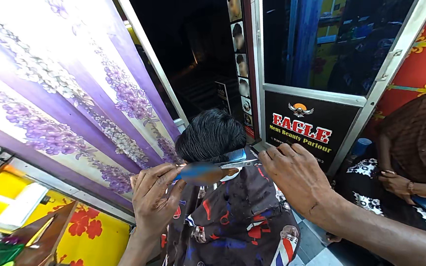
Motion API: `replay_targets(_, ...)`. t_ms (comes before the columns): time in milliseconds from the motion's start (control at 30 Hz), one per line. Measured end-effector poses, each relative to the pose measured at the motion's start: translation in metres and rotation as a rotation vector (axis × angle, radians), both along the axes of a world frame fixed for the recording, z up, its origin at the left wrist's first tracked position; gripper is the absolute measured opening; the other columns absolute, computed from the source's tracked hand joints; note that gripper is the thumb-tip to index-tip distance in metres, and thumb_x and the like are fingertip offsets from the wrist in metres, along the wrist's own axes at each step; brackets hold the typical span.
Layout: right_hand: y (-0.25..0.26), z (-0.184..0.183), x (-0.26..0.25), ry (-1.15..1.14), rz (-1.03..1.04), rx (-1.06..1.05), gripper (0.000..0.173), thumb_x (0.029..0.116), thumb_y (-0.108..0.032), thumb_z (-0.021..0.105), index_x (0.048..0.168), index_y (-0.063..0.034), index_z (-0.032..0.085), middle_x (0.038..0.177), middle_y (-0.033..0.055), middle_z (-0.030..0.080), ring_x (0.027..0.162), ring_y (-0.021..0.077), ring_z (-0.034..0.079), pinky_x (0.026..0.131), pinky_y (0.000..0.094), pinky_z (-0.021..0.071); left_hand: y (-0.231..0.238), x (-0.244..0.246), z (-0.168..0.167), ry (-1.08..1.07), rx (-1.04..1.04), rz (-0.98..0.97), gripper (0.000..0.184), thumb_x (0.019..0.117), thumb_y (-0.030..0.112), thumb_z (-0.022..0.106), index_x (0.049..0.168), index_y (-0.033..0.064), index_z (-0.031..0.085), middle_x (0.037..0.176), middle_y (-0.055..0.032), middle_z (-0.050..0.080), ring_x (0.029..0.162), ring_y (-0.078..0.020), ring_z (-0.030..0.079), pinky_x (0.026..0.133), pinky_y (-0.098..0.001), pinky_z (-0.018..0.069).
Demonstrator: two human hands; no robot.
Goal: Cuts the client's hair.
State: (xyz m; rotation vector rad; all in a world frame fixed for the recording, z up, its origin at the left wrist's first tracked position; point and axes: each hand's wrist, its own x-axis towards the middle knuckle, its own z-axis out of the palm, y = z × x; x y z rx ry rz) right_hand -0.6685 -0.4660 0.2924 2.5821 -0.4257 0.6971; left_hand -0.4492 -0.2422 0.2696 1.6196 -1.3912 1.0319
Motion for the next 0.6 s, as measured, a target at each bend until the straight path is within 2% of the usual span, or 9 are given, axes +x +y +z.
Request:
replay_targets(200, -0.0005, 0.0023, -0.0037, 0.025, -0.011, 0.032, 0.031, 0.0760, 0.011, 0.077, 0.101, -0.0062, 0.072, 0.086, 0.0098, 0.070, 0.079, 0.0271, 0.068, 0.072, 0.0397, 0.0511, -0.0004, -0.0004, 0.0015, -0.003, 0.006, -0.001, 0.026, 0.0906, 0.029, 0.079, 0.115, 0.0200, 0.077, 0.116, 0.0007, 0.072, 0.102, -0.0125, 0.063, 0.088, -0.0386, 0.0421)
replay_targets(300, -0.0006, 0.0006, -0.0034, -0.026, 0.006, 0.028, 0.028, 0.0766, 0.010, 0.076, 0.098, -0.0066, 0.071, 0.086, 0.0095, 0.070, 0.080, 0.0270, 0.068, 0.070, 0.0394, 0.0512, -0.0009, -0.0001, 0.0022, -0.001, 0.003, -0.002, 0.027, 0.0903, 0.029, 0.079, 0.115, 0.0196, 0.077, 0.115, 0.0002, 0.072, 0.102, -0.0131, 0.063, 0.088, -0.0390, 0.0420)
replay_targets(400, -0.0003, 0.0022, -0.0002, -0.052, -0.031, 0.020, 0.029, 0.0786, 0.011, 0.074, 0.104, -0.0037, 0.071, 0.095, 0.0117, 0.068, 0.090, 0.0297, 0.067, 0.066, 0.0379, 0.0499, -0.0011, 0.0006, 0.0033, -0.003, 0.009, -0.002, 0.026, 0.0905, 0.029, 0.079, 0.114, 0.0185, 0.077, 0.114, -0.0004, 0.073, 0.100, -0.0130, 0.063, 0.087, -0.0391, 0.0416)
replay_targets(467, -0.0018, 0.0016, 0.0017, -0.046, -0.009, 0.004, 0.026, 0.0805, 0.010, 0.074, 0.103, -0.0035, 0.071, 0.093, 0.0125, 0.068, 0.086, 0.0292, 0.067, 0.068, 0.0379, 0.0514, -0.0021, 0.0015, 0.0035, 0.004, 0.008, -0.011, 0.027, 0.0900, 0.028, 0.080, 0.114, 0.0174, 0.078, 0.114, -0.0017, 0.073, 0.101, -0.0137, 0.063, 0.087, -0.0396, 0.0415)
replay_targets(533, -0.0040, 0.0017, 0.0010, -0.051, 0.033, 0.004, 0.024, 0.0808, 0.009, 0.074, 0.101, -0.0040, 0.070, 0.087, 0.0121, 0.069, 0.081, 0.0281, 0.067, 0.070, 0.0382, 0.0513, -0.0038, 0.0006, 0.0048, 0.032, -0.020, -0.028, 0.029, 0.0891, 0.028, 0.080, 0.115, 0.0152, 0.077, 0.114, -0.0041, 0.072, 0.104, -0.0149, 0.064, 0.090, -0.0382, 0.0449)
replay_targets(600, -0.0090, 0.0037, -0.0024, -0.111, 0.092, 0.070, 0.029, 0.0773, 0.011, 0.076, 0.101, -0.0052, 0.071, 0.086, 0.0114, 0.070, 0.080, 0.0288, 0.068, 0.069, 0.0397, 0.0528, -0.0054, -0.0047, 0.0100, 0.082, -0.068, -0.038, 0.033, 0.0894, 0.026, 0.080, 0.117, 0.0090, 0.074, 0.117, -0.0068, 0.070, 0.111, -0.0150, 0.065, 0.097, -0.0333, 0.0520)
